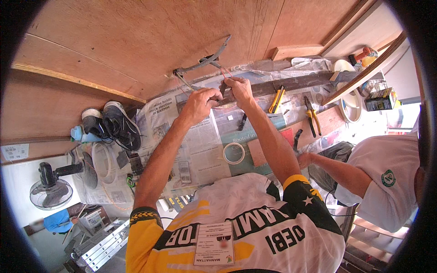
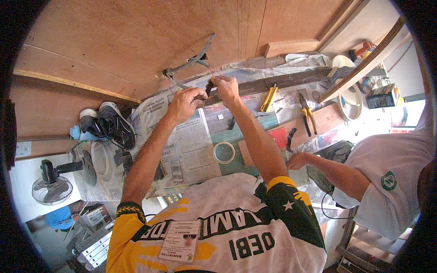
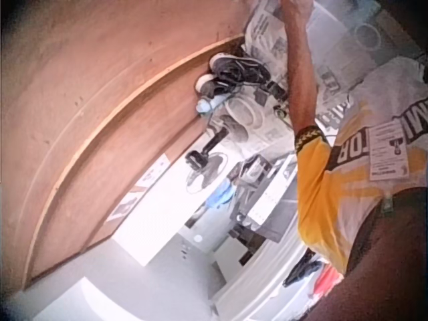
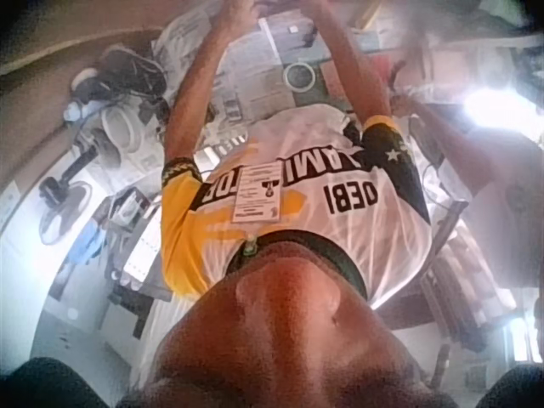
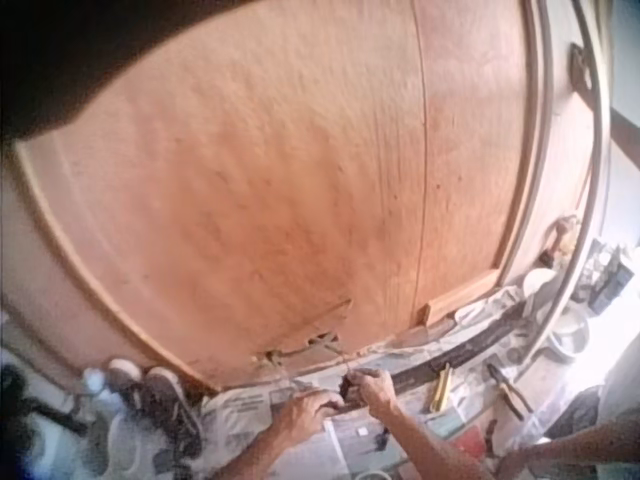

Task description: The person strips insulation from red and black wires using pliers and a utility knife, twists the exposed conductors, and wraps the connections with black electrical tape. The work is performed on a cluttered workbench covered with newspaper.

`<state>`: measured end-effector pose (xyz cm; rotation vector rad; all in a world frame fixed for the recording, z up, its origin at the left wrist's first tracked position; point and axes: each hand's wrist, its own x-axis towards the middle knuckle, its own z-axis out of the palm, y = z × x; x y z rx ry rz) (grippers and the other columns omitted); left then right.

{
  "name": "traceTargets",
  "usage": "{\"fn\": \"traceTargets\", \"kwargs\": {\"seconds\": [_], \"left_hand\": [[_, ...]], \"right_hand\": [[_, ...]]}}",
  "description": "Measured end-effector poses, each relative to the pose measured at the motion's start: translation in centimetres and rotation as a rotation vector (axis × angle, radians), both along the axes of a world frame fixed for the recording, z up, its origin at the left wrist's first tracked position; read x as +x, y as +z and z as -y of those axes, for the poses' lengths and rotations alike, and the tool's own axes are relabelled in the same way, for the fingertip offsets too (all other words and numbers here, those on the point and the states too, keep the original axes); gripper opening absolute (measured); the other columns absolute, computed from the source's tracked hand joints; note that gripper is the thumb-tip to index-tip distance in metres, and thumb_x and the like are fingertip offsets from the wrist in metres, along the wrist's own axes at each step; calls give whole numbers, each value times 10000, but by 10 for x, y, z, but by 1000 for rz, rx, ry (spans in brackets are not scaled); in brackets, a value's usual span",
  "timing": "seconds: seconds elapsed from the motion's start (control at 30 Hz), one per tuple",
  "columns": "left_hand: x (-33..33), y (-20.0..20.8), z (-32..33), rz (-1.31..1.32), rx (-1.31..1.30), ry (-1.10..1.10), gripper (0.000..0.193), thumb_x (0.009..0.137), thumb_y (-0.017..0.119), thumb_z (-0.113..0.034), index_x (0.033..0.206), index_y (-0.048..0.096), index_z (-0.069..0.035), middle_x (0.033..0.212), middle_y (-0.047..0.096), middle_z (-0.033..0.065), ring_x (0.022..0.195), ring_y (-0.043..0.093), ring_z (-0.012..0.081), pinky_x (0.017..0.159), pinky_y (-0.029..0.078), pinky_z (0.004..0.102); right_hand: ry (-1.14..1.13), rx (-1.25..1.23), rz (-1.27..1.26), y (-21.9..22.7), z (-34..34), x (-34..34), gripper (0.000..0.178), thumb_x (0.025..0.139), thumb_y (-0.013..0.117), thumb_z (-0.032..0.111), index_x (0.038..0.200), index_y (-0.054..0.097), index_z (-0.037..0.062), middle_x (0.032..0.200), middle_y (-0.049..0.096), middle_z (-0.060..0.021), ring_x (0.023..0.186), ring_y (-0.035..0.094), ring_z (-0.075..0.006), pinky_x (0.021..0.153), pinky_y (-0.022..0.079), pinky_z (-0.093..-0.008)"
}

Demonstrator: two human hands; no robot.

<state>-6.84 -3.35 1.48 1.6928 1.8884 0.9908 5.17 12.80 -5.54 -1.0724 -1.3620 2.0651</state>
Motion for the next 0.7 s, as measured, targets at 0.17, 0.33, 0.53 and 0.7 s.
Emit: {"fn": "traceTargets", "kwargs": {"seconds": [0.17, 0.33, 0.53, 0.7], "left_hand": [[3, -3, -9, -22, -145, 160, 265, 859, 768, -14, 1019, 557, -1, 942, 740, 205, 922, 730, 411, 792, 544, 516], [-5, -7, -39, -40, 5, 138, 252, 865, 787, -53, 1018, 592, -5, 928, 733, 198, 904, 732, 389, 769, 544, 485], [-9, 3, -39, -114, 32, 34, 176, 871, 718, -6, 1047, 721, -17, 1016, 748, 185, 977, 721, 399, 847, 558, 464], [-11, 14, -37, -95, 73, 11, 169, 887, 718, -15, 1054, 740, -19, 1041, 744, 199, 994, 720, 391, 855, 558, 456]], "right_hand": [[37, 646, -168, 47, 8, 14, 251, 1019, 685, 208, 943, 775, -14, 728, 647, -2, 632, 507, -128, 571, 414, -341], [223, 1014, -6, 68, 41, 77, 77, 940, 711, 75, 916, 721, 3, 925, 737, -137, 798, 697, -326, 711, 552, -392], [138, 1051, -110, 56, 73, 109, 126, 902, 775, 50, 1023, 764, 16, 1202, 763, -137, 942, 751, -310, 791, 600, -395], [78, 1039, -193, 59, 97, 112, 281, 850, 834, 57, 1127, 793, 35, 1454, 655, -131, 1113, 756, -311, 837, 621, -388]]}}
